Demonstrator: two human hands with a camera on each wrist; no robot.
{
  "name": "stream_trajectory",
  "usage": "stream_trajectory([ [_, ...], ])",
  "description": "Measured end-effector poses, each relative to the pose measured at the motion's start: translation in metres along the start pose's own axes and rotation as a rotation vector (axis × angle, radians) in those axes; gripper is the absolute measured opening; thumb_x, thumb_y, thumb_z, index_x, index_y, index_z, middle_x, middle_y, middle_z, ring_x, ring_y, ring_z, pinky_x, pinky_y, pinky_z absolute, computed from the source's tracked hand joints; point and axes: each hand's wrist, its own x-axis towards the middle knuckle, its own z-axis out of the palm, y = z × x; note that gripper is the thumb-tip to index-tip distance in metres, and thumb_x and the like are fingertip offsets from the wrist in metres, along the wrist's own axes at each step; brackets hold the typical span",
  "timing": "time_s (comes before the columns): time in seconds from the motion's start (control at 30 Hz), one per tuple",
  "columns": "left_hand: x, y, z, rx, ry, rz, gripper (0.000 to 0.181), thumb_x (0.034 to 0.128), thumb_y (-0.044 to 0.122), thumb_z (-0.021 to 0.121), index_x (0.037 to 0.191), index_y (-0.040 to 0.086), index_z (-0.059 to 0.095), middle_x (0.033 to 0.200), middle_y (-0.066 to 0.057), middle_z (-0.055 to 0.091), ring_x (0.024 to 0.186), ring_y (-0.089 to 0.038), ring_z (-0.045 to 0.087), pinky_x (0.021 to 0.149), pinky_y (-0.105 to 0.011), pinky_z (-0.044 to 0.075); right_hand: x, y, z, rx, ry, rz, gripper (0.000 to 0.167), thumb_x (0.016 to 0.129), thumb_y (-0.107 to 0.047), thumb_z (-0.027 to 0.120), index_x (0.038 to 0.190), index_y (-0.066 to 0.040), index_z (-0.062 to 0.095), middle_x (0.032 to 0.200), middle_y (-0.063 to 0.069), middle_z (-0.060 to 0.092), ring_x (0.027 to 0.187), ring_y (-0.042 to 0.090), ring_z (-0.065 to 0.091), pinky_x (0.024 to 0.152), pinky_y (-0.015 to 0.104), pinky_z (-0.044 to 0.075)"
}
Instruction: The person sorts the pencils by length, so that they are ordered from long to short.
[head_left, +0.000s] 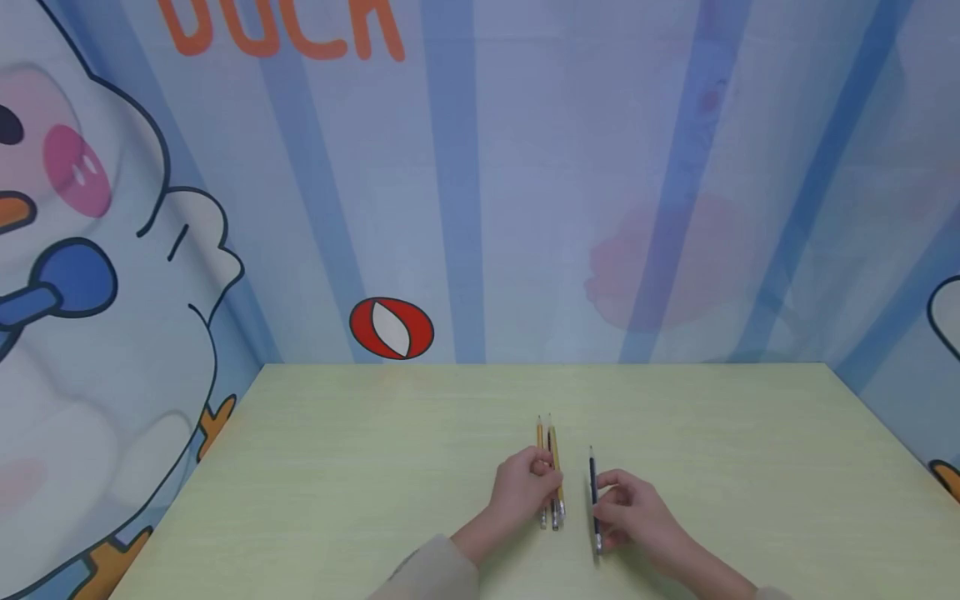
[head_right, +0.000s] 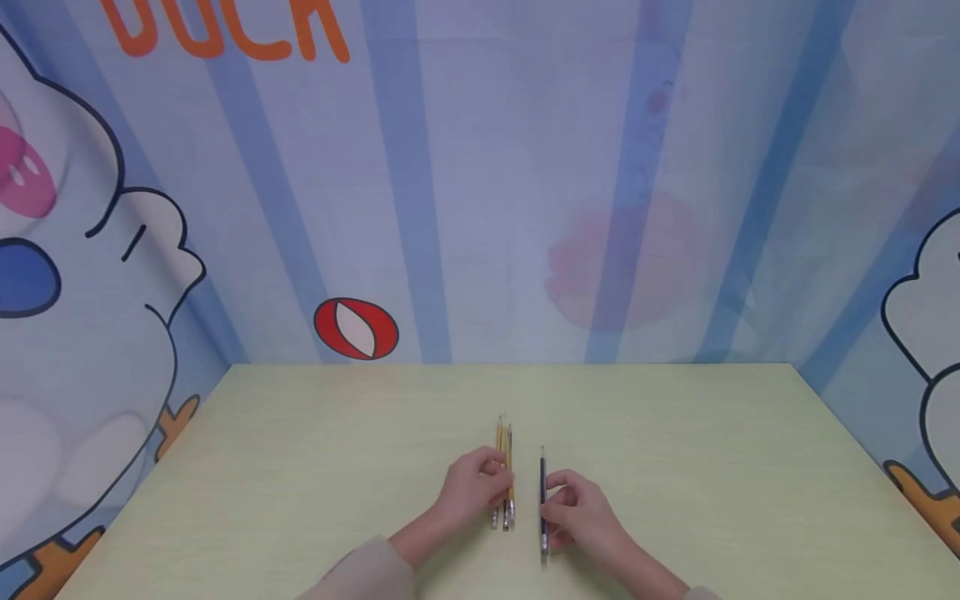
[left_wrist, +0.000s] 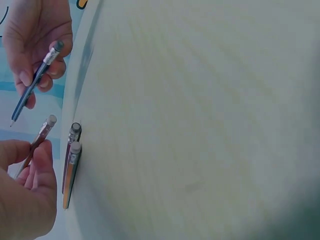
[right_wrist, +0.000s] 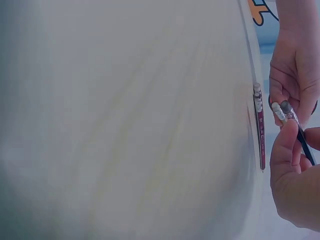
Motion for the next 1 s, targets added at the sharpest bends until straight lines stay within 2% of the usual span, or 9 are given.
stream_trajectory([
  [0.2,0.010,-0.001,0.010,0.096,0.001,0.057,0.024,0.0756,0.009,0.063,0.099,0.006,0.059,0.071,0.002,0.060,0.053,-0.004,0.054,0.049,-0.019,0.045,0.000,-0.001,-0.006,0.005,0.016,-0.008,0.039,0.078,-0.003,0.055,0.112,0.009,0.039,0.073,0.001,0.053,0.061,0.013,0.055,0.053,0.030,0.050],
  [0.47,0.017,0.005,0.021,0.254,-0.015,0.093,0.038,0.0758,0.009,0.059,0.113,0.013,0.056,0.068,0.006,0.060,0.049,-0.003,0.048,0.043,-0.019,0.039,-0.002,-0.004,-0.011,0.021,0.041,0.023,0.040,0.079,-0.004,0.054,0.114,0.009,0.038,0.074,0.000,0.054,0.061,0.013,0.056,0.052,0.028,0.049],
  [0.67,0.021,0.007,0.027,0.349,-0.010,0.182,0.031,0.0740,0.007,0.057,0.104,0.011,0.062,0.064,0.006,0.059,0.046,-0.001,0.042,0.042,-0.016,0.035,-0.004,-0.004,-0.014,0.039,0.040,0.017,0.041,0.078,-0.003,0.054,0.113,0.010,0.037,0.073,-0.001,0.053,0.060,0.011,0.056,0.052,0.026,0.049],
  [1.0,0.023,0.006,0.034,0.500,-0.027,0.174,0.024,0.0727,0.008,0.061,0.096,0.010,0.065,0.066,0.005,0.060,0.053,-0.002,0.045,0.049,-0.015,0.036,-0.005,-0.003,-0.018,0.047,0.042,0.014,0.041,0.079,-0.004,0.053,0.114,0.010,0.037,0.073,-0.001,0.053,0.062,0.012,0.056,0.054,0.027,0.049],
])
